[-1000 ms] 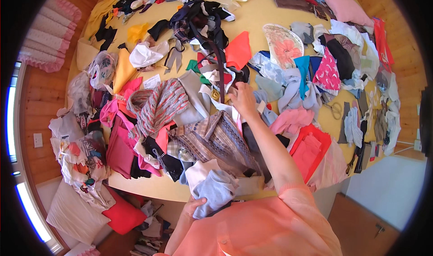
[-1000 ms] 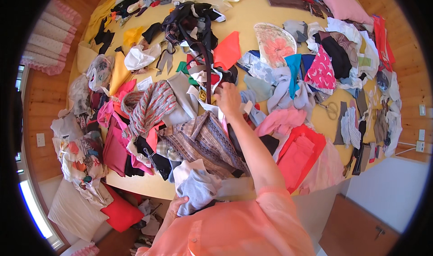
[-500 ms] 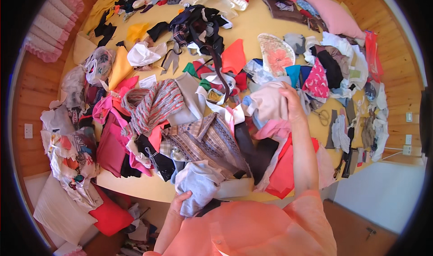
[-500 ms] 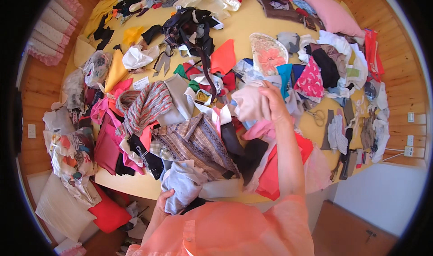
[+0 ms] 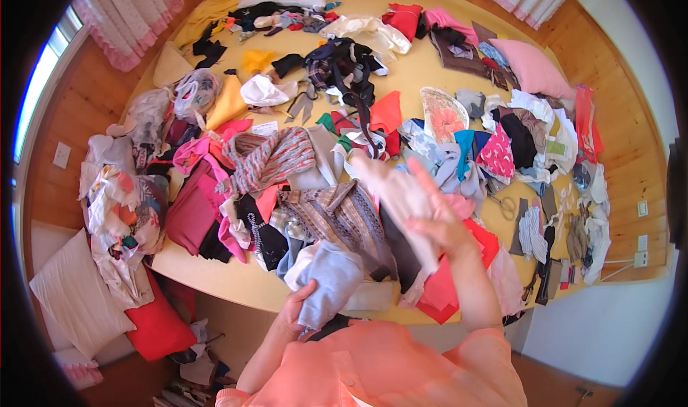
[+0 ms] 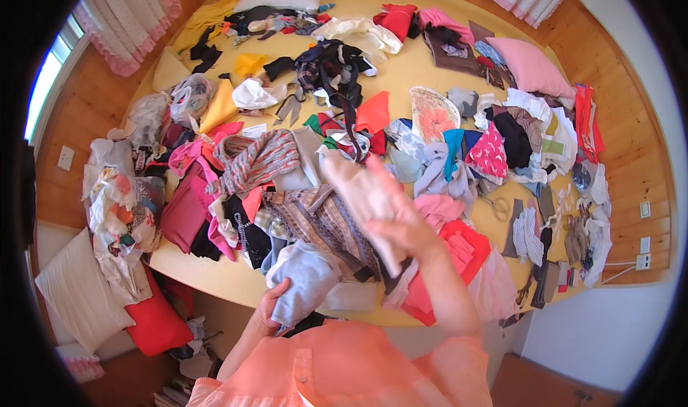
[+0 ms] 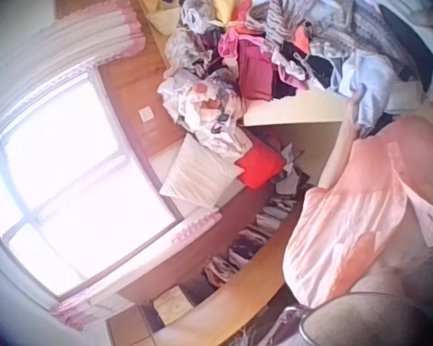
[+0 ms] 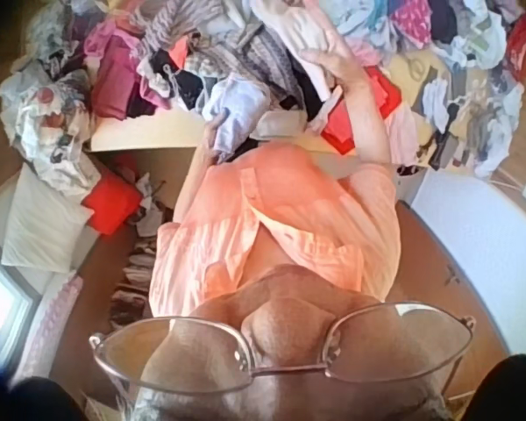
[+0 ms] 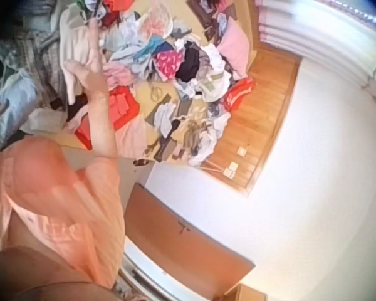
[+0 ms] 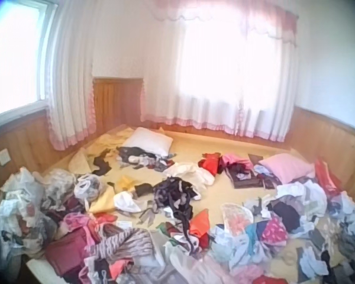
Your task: Sort and fold various articles of clothing on a bed.
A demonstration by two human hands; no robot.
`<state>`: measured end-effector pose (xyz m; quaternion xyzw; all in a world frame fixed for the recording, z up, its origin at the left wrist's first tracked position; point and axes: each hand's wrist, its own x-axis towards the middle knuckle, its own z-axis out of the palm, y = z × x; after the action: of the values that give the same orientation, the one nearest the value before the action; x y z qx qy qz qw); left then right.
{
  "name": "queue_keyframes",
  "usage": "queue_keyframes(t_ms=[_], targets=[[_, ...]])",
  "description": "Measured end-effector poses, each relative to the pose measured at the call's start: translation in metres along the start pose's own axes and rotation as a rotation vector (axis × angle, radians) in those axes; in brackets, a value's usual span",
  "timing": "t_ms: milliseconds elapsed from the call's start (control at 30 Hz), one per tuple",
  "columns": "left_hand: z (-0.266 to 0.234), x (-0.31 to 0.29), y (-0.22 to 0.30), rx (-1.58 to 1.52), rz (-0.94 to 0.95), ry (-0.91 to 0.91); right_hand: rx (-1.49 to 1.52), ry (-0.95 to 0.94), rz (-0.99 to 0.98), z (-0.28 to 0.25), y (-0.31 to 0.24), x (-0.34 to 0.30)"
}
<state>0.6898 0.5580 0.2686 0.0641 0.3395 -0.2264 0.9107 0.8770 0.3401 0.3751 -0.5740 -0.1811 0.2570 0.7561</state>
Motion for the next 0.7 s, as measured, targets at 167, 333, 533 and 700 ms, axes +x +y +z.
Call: queue_keyframes(t_ms=[167, 333, 533, 700], targets=[[0.007, 0.004, -0.020, 0.109, -0.006, -0.043, 0.037, -0.382, 0.162, 0.072, 0.015, -0.036], [-0.012, -0.002, -0.026, 0.080, 0.100, -0.108, -0.218, -0.584, 0.153, 0.065, 0.075, -0.065], [-0.004, -0.026, -0.026, -0.030, 0.155, -0.206, -0.367, -0.571, 0.149, 0.047, 0.074, -0.045], [0.005, -0.037, -0.020, 0.195, 0.279, -0.068, -0.402, -0.751, -0.068, 0.043, 0.079, -0.028]])
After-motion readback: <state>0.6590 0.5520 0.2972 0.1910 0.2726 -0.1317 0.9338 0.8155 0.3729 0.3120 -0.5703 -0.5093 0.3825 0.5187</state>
